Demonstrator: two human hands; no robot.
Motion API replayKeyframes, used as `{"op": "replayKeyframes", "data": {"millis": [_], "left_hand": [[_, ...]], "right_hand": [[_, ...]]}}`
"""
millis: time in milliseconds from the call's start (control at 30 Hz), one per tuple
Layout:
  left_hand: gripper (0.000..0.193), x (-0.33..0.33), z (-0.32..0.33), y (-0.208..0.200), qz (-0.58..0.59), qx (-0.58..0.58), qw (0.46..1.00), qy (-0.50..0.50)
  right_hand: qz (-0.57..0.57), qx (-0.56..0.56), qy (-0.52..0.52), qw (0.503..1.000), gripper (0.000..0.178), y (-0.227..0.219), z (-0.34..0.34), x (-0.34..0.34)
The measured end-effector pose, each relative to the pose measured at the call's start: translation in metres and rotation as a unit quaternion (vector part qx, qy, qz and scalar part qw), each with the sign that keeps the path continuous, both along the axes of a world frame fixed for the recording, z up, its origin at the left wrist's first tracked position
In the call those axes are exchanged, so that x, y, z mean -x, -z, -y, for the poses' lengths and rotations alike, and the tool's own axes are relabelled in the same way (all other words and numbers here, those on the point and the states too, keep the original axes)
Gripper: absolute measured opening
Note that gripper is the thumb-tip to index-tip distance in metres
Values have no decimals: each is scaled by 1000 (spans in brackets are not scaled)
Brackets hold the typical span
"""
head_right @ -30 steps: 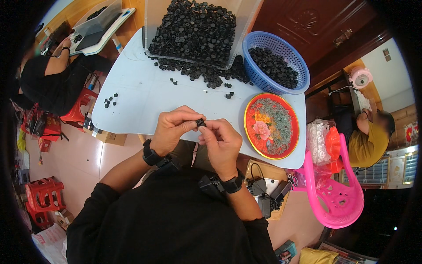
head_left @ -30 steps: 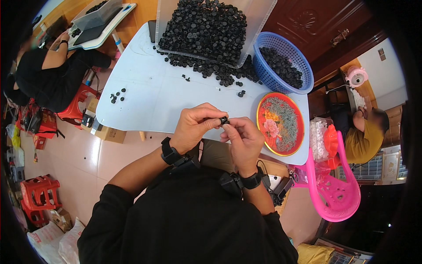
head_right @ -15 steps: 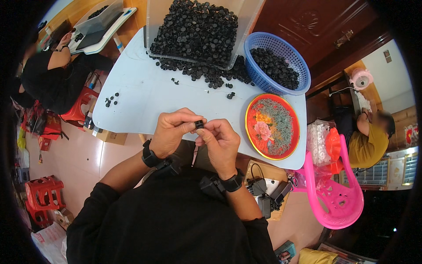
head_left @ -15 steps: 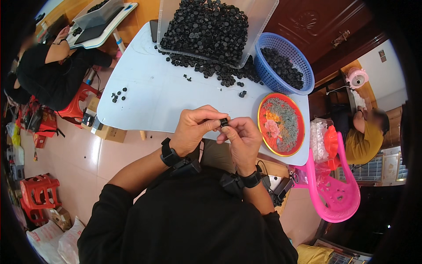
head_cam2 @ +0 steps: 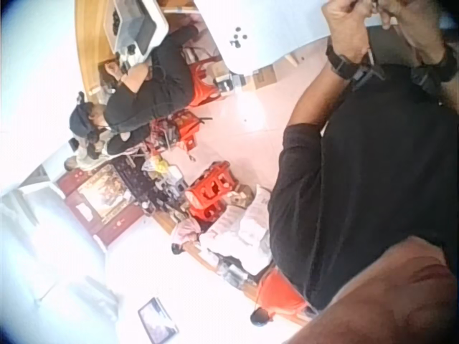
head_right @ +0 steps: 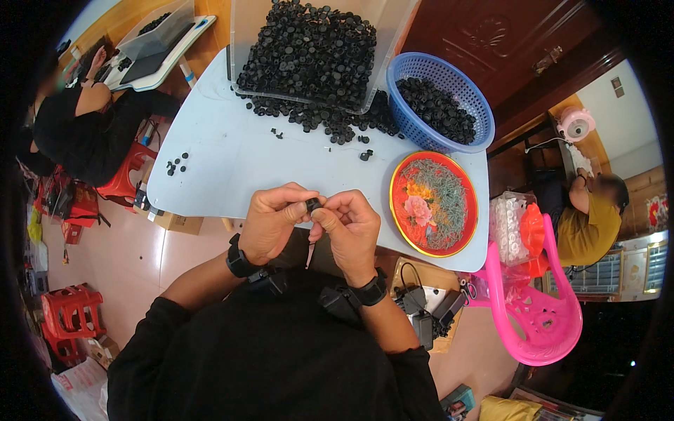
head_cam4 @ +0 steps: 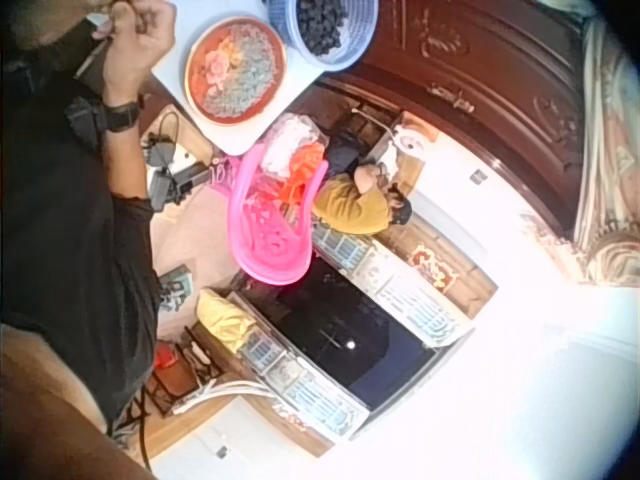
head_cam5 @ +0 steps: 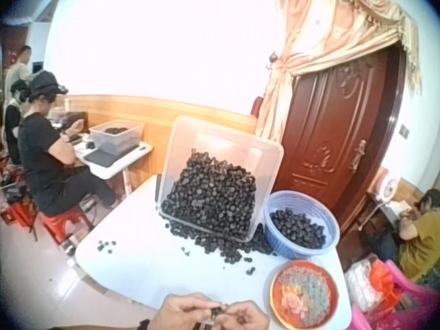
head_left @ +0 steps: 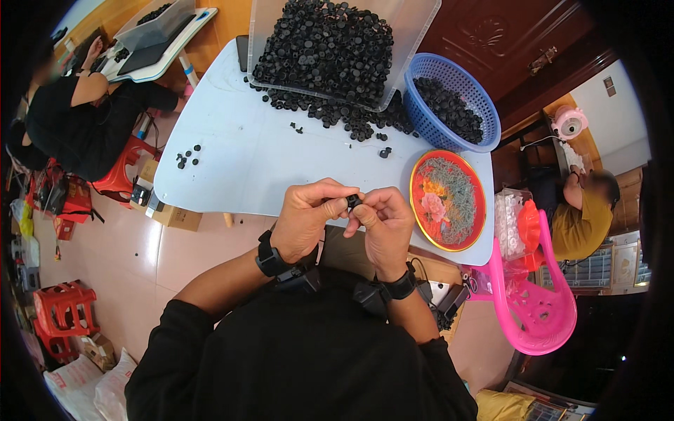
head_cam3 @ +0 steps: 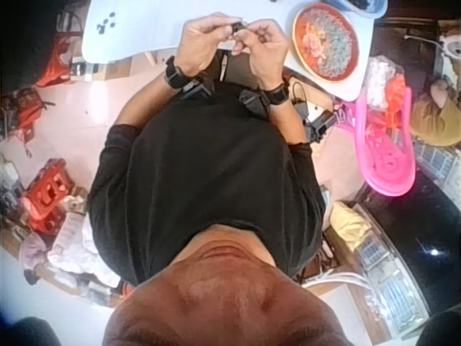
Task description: Manually assembling small black plastic components by hand at a workbench.
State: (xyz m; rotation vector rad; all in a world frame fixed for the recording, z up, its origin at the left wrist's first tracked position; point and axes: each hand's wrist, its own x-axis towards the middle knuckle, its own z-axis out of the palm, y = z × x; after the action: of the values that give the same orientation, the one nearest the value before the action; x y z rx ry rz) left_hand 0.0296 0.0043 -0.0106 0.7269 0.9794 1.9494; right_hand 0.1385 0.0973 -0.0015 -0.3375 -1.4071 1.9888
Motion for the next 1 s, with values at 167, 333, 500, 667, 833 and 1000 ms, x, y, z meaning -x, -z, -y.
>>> {"op": "replayKeyframes", "data": {"millis": [167, 333, 500, 667, 833, 1000], "left_hand": [[19, -1, -1, 1, 45, -16, 999, 8], [19, -2, -3, 2, 68, -20, 998, 0], [20, -2, -3, 4, 92, -26, 995, 7], [23, 3, -11, 12, 144, 21, 989, 30], [20, 11, -17, 21, 183, 12, 981, 55], [20, 11, -28, 24, 195, 7, 979, 64]], "right_hand": [[-15, -14, 6, 1000, 13, 5, 0, 5], [-24, -10, 2, 1000, 13, 12, -2, 9], [-35, 8, 5, 999, 13, 14, -2, 12], [3, 28, 12, 1000, 12, 18, -12, 11], [32, -10, 75, 997, 12, 10, -17, 11], [86, -91, 50, 991, 11, 10, -30, 17]]}}
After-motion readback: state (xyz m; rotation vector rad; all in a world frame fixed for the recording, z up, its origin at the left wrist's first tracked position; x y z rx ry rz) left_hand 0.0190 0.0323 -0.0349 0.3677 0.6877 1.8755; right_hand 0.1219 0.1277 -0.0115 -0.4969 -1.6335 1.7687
